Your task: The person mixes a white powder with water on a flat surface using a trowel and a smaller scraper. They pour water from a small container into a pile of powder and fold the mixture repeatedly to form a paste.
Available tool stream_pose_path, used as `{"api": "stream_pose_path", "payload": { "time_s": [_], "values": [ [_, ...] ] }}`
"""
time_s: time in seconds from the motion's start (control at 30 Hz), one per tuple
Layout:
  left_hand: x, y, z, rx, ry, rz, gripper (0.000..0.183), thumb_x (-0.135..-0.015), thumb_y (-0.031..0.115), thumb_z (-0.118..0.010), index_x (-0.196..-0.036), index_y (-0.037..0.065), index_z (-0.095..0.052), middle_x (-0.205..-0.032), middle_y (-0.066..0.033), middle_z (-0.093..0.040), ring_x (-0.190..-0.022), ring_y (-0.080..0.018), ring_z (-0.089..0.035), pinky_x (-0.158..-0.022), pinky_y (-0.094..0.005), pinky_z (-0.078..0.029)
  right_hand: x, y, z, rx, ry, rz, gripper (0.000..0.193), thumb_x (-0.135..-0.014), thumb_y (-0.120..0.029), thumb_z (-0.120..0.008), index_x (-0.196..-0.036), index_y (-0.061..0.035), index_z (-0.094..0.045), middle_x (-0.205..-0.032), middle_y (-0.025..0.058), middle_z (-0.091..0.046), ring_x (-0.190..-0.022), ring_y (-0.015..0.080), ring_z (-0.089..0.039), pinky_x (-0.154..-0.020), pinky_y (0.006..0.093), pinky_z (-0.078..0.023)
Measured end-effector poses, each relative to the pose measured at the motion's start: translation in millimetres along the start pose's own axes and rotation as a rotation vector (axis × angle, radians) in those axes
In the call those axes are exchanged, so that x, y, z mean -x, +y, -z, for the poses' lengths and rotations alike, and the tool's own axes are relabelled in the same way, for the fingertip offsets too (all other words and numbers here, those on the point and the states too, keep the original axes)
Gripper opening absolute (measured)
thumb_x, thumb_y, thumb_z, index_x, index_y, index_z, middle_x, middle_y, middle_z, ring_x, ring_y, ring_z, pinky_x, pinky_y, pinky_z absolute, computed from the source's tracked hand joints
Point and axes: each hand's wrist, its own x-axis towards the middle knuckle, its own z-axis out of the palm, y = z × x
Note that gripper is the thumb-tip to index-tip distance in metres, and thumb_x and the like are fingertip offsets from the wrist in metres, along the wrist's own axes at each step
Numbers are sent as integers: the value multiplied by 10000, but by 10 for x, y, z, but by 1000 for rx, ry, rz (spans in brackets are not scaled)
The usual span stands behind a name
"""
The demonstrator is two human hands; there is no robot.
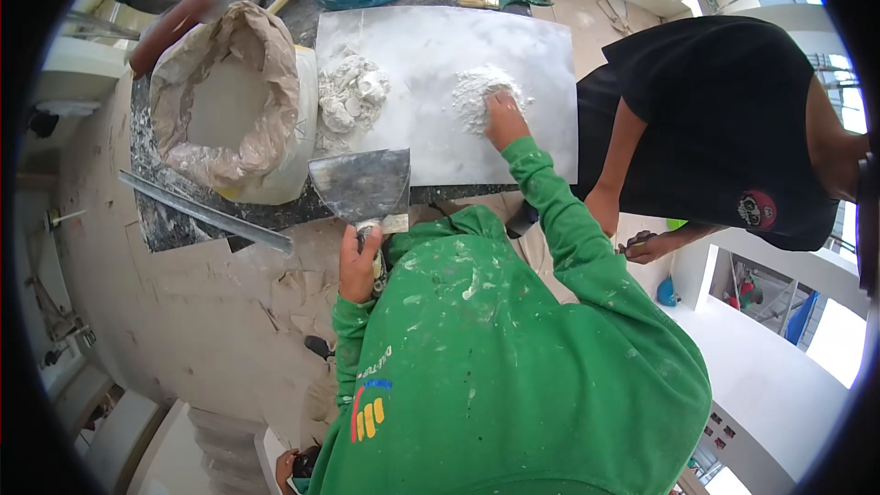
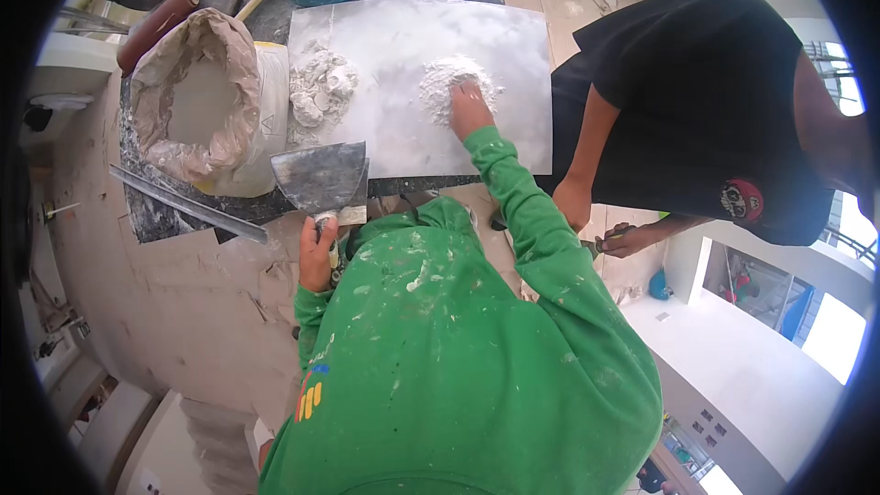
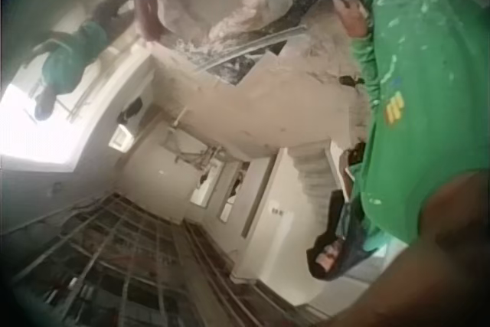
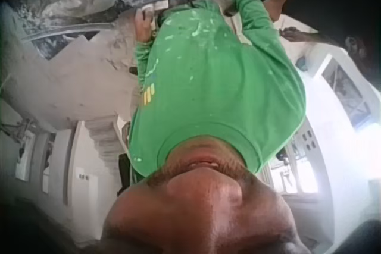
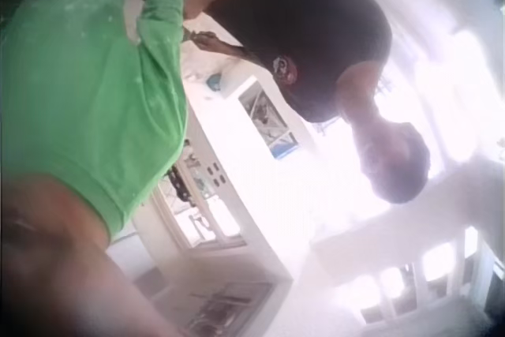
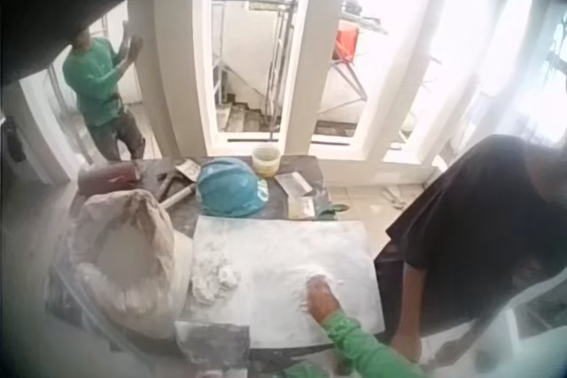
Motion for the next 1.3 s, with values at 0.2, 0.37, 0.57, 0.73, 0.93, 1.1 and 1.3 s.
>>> {"api": "stream_pose_path", "payload": {
  "time_s": [0.2, 0.37, 0.57, 0.73, 0.93, 1.1, 1.3],
  "values": [
    [-68, 33, 77, 4, 22, -37, 227, -944, 222, -574, -1051, 25, -546, -952, -12, -574, -842, -88, -495, -757, -244, -411, -259, -18, 240, -66, 160, 31, 359, -729, 71, -518, -1082, 25, -569, -1085, 177, -542, -1077, 354, -512, -920, 411, -455],
    [-209, 51, 208, -78, -22, -58, 248, -936, 228, -584, -1060, 16, -548, -961, -22, -576, -860, -104, -499, -773, -252, -413, -154, 154, -124, -9, 21, 0, 386, -731, 68, -494, -1105, 14, -572, -1090, 190, -555, -1088, 370, -510, -936, 423, -443],
    [-330, 139, 364, -34, -21, -14, 280, -934, 229, -586, -1104, 10, -548, -1001, -37, -588, -896, -110, -507, -796, -253, -415, 1, 4, 137, -112, 146, -1, 287, -728, 35, -530, -1010, 13, -581, -1035, 185, -560, -1060, 353, -525, -915, 421, -453],
    [-371, 166, 363, -75, -99, -3, 287, -936, 235, -583, -1111, 10, -548, -1020, -42, -594, -916, -108, -509, -813, -249, -413, 156, -67, 99, -147, 89, -9, 335, -734, 56, -468, -1047, 4, -574, -1050, 193, -566, -1042, 380, -523, -904, 443, -445],
    [-432, 193, 280, -231, -183, -5, 295, -945, 238, -565, -1127, 7, -536, -1040, -54, -596, -945, -117, -517, -847, -255, -405, -148, 141, -143, -104, 84, -9, 286, -742, 60, -463, -1002, 8, -572, -1036, 199, -567, -1026, 383, -523, -892, 436, -441],
    [-408, 283, 141, -190, -143, -56, 296, -944, 250, -563, -1110, 7, -537, -1025, -59, -592, -937, -127, -512, -847, -268, -403, -275, 108, 134, -185, 123, -54, 282, -743, 65, -463, -992, 1, -579, -1046, 201, -569, -1046, 379, -520, -909, 425, -438],
    [-467, 137, 122, -169, -128, -41, 271, -942, 254, -565, -1055, 9, -543, -968, -56, -583, -892, -132, -503, -820, -275, -407, -308, 176, 85, -105, 87, 86, 337, -742, 64, -462, -1051, 5, -584, -1071, 194, -560, -1080, 377, -506, -931, 421, -433]
  ]
}}
